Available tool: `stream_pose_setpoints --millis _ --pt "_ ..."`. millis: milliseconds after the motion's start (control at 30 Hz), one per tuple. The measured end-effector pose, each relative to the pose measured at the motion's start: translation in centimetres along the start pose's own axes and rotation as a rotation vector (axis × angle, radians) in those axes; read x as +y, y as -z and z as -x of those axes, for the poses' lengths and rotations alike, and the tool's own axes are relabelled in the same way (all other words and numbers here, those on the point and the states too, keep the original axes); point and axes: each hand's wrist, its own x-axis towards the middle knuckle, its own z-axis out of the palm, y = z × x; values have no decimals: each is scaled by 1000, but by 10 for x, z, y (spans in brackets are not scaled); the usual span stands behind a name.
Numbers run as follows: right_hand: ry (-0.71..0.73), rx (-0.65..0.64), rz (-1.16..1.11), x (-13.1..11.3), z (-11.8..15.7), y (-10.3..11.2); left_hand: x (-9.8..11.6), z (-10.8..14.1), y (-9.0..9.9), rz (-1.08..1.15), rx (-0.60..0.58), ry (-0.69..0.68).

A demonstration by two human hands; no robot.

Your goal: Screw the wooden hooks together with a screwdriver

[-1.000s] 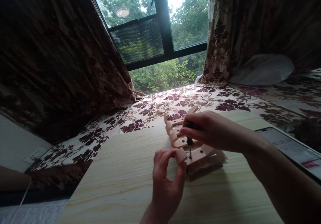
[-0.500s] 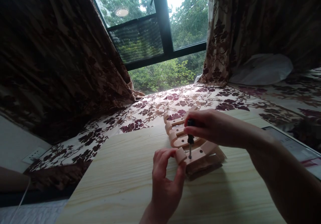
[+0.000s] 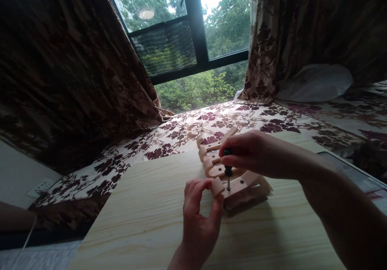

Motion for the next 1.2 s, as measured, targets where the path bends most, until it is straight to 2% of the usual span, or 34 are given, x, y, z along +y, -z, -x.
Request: stream_pose_setpoints --millis 100,267,467,533,633,700,867,933,1033,1200 --pt "19 60 101 -3 2 -1 0 0 0 -3 -1 0" --pt "151 25 69 -7 1 -2 0 -1 0 -1 -8 -7" --pt "6 176 285 0 -5 -5 0 -1 0 -6 -2 -12" --pt "20 134 240 0 -3 -3 -1 -1 -1 -2 -6 -7" --pt "98 -16 21 -2 0 -1 -2 0 -1 6 -10 0" --pt "134 -54 -57 -2 0 -1 -2 0 -1 10 -9 4" --pt "56 141 116 5 -9 -7 -1 -1 0 6 -5 3" --pt "30 175 171 7 -10 -7 -1 -1 -1 5 -5 1" --pt "55 133 157 4 -6 -5 0 -1 -1 4 -4 2" --pt "92 -87 -45 -6 6 5 0 0 -1 12 -7 9"
